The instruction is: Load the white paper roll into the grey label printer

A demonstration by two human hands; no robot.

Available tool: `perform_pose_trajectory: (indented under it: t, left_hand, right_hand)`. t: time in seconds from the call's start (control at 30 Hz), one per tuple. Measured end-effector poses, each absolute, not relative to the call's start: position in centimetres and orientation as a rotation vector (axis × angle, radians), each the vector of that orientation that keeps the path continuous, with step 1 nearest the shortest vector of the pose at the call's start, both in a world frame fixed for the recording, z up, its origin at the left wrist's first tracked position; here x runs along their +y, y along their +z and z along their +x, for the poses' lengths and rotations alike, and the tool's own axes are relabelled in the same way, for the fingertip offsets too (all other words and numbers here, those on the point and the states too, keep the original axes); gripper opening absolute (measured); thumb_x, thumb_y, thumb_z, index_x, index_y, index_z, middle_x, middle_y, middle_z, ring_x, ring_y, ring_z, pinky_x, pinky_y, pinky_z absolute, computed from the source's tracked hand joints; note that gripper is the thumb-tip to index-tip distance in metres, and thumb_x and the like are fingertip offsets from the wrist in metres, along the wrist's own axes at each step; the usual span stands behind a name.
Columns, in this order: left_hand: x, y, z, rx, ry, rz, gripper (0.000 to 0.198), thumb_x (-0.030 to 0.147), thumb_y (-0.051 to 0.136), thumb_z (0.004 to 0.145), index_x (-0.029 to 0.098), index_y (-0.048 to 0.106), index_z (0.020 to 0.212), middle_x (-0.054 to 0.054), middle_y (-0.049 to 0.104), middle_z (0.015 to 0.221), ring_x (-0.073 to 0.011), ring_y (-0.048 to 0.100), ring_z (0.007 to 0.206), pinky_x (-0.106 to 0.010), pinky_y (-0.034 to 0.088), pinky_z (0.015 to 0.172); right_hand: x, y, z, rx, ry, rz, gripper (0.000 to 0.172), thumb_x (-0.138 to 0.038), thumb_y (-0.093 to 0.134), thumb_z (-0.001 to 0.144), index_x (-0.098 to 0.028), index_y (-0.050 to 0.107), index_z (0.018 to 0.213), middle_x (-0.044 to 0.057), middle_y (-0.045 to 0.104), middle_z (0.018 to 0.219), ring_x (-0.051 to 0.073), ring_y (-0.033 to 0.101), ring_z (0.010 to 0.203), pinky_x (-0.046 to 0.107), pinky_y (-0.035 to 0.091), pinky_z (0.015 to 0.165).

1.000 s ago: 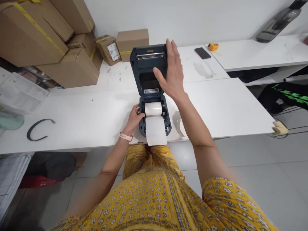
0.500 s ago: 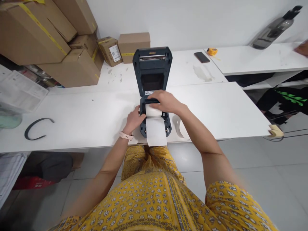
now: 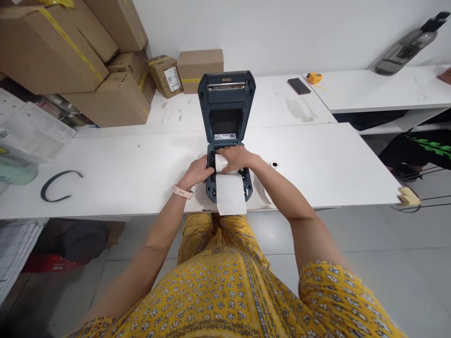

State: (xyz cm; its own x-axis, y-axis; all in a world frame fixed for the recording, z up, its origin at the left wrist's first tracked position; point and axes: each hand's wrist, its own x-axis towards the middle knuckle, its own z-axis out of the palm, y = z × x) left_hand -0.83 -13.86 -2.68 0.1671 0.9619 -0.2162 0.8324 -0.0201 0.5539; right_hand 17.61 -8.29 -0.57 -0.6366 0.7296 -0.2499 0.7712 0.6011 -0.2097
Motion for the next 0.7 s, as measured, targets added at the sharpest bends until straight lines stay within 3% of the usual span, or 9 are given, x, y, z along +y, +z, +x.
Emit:
perform_pose_trajectory:
  t: [0.2, 0.33, 0.47, 0.57, 0.7]
  left_hand:
    - [-14.2, -2.4, -0.8, 1.693, 0.316, 1.846, 0.048, 0.024, 0.054, 0.084, 0.014, 0.060, 0.131, -0.012, 0.079, 0.092, -0.0364, 0.077, 0.093, -0.044, 0.055, 0.086]
    - [-14.2, -2.6, -0.9, 1.690, 0.339, 1.848, 0.048, 0.025, 0.054, 0.085, 0.014, 0.059, 0.131, -0.015, 0.079, 0.098, -0.0383, 0.076, 0.098, -0.046, 0.055, 0.088]
    - [-14.2, -3.1, -1.1, 1.682, 0.381, 1.855, 0.049, 0.025, 0.054, 0.085, 0.016, 0.059, 0.133, -0.015, 0.078, 0.106, -0.0379, 0.075, 0.103, -0.045, 0.055, 0.089]
    - [-14.1, -3.2, -1.0, 1.702, 0.364, 1.860, 0.048, 0.026, 0.054, 0.085, 0.016, 0.060, 0.132, -0.015, 0.078, 0.106, -0.0382, 0.074, 0.103, -0.046, 0.055, 0.090]
    - [-14.2, -2.9, -0.8, 1.728, 0.324, 1.856, 0.047, 0.025, 0.054, 0.085, 0.015, 0.061, 0.131, -0.015, 0.078, 0.102, -0.0375, 0.074, 0.103, -0.047, 0.055, 0.091]
  right_hand:
    - [-6.7, 1.2, 19.7, 2.723, -0.931, 0.980, 0.074, -0.050, 0.081, 0.068, -0.021, 0.064, 0.134, 0.010, 0.073, 0.135, 0.033, 0.070, 0.118, 0.043, 0.057, 0.101]
    - [-6.8, 2.9, 23.2, 2.884, -1.228, 0.927, 0.086, -0.066, 0.085, 0.058, -0.025, 0.065, 0.132, 0.006, 0.075, 0.130, 0.031, 0.071, 0.116, 0.042, 0.059, 0.097]
    - [-7.5, 3.7, 27.9, 3.050, -1.652, 1.119, 0.099, -0.071, 0.091, 0.047, -0.022, 0.065, 0.129, 0.014, 0.076, 0.129, 0.035, 0.072, 0.116, 0.049, 0.059, 0.095]
    - [-7.3, 3.0, 31.1, 3.095, -1.968, 1.289, 0.100, -0.066, 0.093, 0.048, -0.020, 0.062, 0.131, 0.024, 0.072, 0.134, 0.036, 0.073, 0.116, 0.048, 0.058, 0.088]
    - [-4.6, -0.2, 34.1, 3.082, -1.936, 1.722, 0.098, -0.064, 0.089, 0.056, -0.015, 0.060, 0.136, 0.028, 0.073, 0.130, 0.029, 0.077, 0.102, 0.041, 0.057, 0.074]
